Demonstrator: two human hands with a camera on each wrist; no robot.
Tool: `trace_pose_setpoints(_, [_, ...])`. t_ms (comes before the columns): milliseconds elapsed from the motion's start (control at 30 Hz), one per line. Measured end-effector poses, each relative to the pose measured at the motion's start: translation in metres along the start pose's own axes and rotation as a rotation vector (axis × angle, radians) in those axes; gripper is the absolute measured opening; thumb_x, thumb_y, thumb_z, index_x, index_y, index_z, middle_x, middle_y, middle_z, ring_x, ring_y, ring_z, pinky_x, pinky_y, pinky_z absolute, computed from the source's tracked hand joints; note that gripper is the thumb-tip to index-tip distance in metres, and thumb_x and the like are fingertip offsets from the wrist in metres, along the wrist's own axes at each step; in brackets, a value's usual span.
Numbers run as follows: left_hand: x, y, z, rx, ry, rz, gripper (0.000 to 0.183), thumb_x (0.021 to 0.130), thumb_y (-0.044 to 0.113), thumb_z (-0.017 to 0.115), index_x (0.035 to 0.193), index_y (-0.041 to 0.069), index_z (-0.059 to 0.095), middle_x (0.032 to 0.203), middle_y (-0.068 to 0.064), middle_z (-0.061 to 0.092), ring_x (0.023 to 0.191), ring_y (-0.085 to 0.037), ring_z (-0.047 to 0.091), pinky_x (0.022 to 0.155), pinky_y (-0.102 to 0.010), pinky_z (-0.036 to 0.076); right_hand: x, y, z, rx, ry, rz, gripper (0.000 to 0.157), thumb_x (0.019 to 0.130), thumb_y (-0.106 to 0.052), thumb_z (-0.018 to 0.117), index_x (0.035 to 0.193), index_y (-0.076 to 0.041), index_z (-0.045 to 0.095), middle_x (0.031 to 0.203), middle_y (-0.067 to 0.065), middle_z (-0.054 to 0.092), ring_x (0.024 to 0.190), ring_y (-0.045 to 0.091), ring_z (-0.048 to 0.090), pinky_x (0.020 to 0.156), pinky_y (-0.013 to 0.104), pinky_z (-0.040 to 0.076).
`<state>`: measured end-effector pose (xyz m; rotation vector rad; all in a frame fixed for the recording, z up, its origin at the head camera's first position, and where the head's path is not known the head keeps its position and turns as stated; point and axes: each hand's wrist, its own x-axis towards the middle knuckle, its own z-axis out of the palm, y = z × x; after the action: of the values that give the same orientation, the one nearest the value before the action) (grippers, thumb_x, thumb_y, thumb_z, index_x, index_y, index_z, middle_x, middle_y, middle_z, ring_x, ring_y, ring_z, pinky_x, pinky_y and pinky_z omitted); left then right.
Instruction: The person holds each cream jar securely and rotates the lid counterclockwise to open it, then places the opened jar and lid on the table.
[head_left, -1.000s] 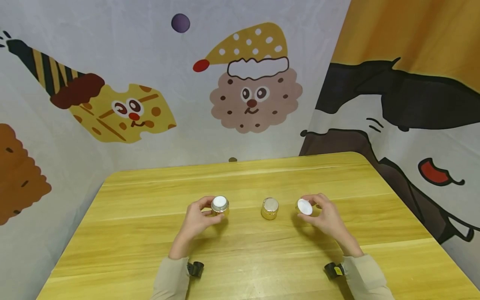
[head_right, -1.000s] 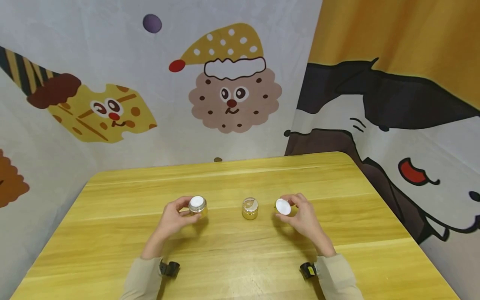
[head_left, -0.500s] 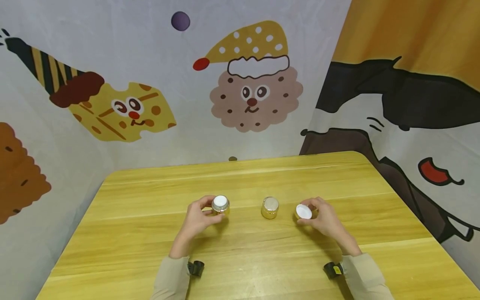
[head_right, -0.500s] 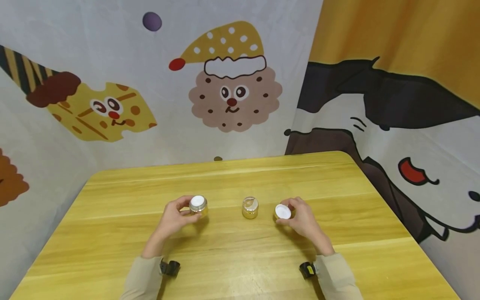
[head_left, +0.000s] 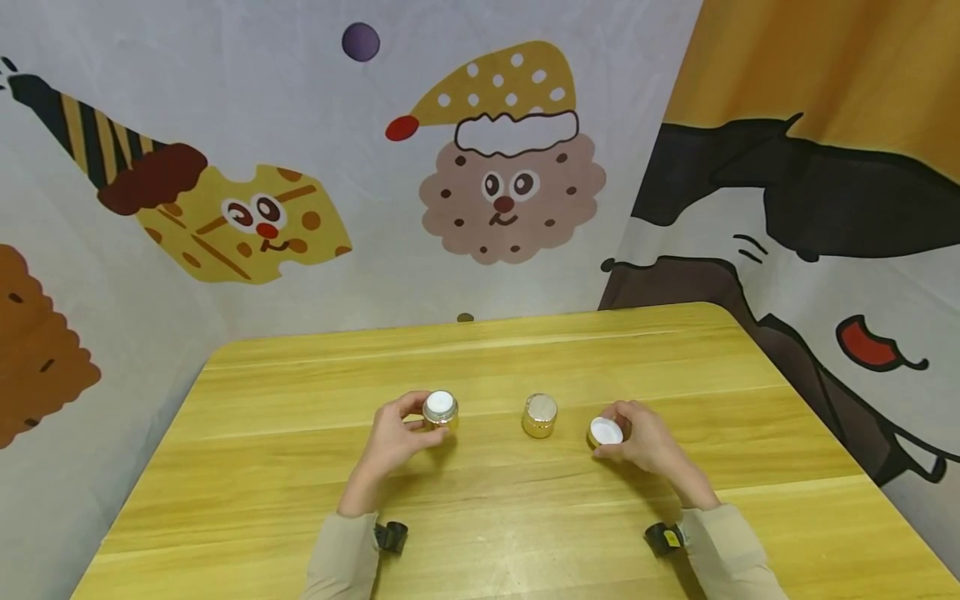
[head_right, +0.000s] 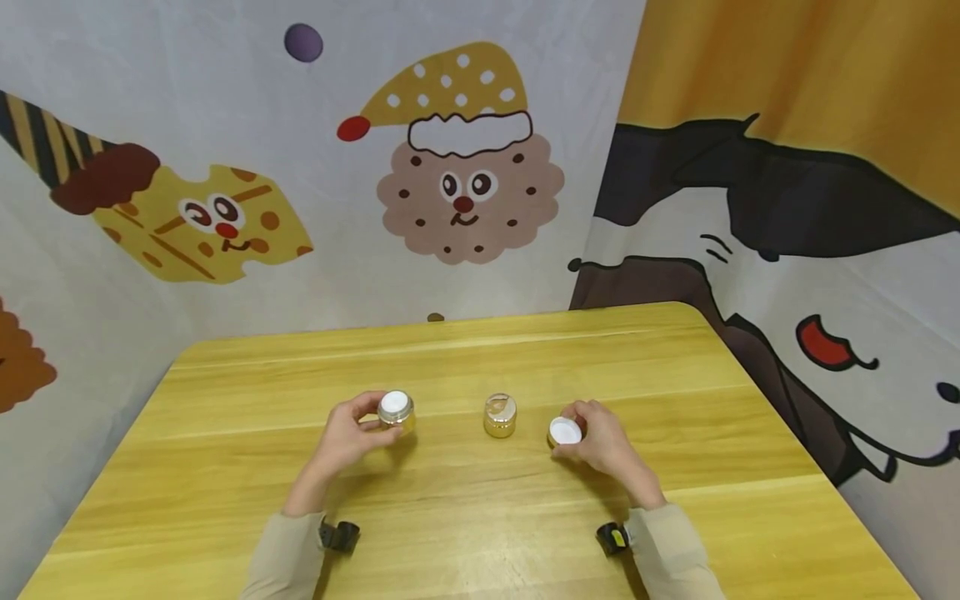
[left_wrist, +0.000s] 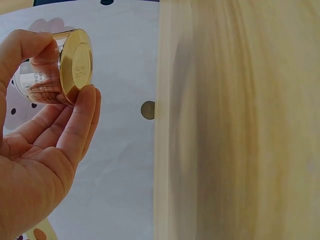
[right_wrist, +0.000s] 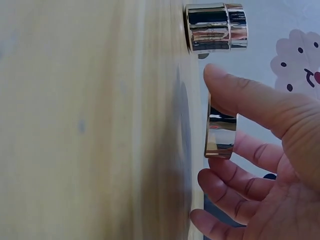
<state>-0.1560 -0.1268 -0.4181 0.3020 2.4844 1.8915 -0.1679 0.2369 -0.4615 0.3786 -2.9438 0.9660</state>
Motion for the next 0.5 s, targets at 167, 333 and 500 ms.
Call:
trace_pose_setpoints(167, [-0.0007, 0.0009, -0.0002, 0.001, 0.005, -0.008, 0.044, 0.069, -0.011, 0.073, 0.111, -0.011, 0.059, 0.106, -0.019, 0.061, 0.100, -0.032, 0.057, 0.086, -0.040, 0.052, 0.0006, -0.0028, 0.0006, 0.007, -0.048, 0.038, 0.046, 0.060, -0.016, 0.088, 0.096, -0.004, 0.062, 0.083, 0.005, 0.054, 0.074, 0.018, 0.047, 0.064, 0.030, 0.040])
trace_pose_setpoints(333, [-0.0012, 0.0018, -0.0004, 0.004, 0.005, -0.010, 0.045, 0.069, -0.011, 0.073, 0.111, -0.011, 0.059, 0.106, -0.019, 0.061, 0.100, -0.032, 0.056, 0.086, -0.040, 0.052, 0.0006, -0.0033, 0.0008, 0.005, -0.066, 0.039, 0.044, 0.060, -0.014, 0.088, 0.094, -0.005, 0.062, 0.087, 0.006, 0.056, 0.076, 0.019, 0.049, 0.065, 0.032, 0.042])
trace_pose_setpoints(500, [-0.0015, 0.0029, -0.0004, 0.009, 0.003, -0.011, 0.045, 0.069, -0.012, 0.073, 0.111, -0.012, 0.059, 0.106, -0.020, 0.061, 0.100, -0.032, 0.056, 0.086, -0.040, 0.052, 0.0014, -0.0007, 0.0025, -0.015, -0.072, 0.008, 0.043, 0.060, -0.014, 0.088, 0.094, -0.006, 0.063, 0.085, 0.004, 0.055, 0.075, 0.018, 0.049, 0.065, 0.032, 0.041])
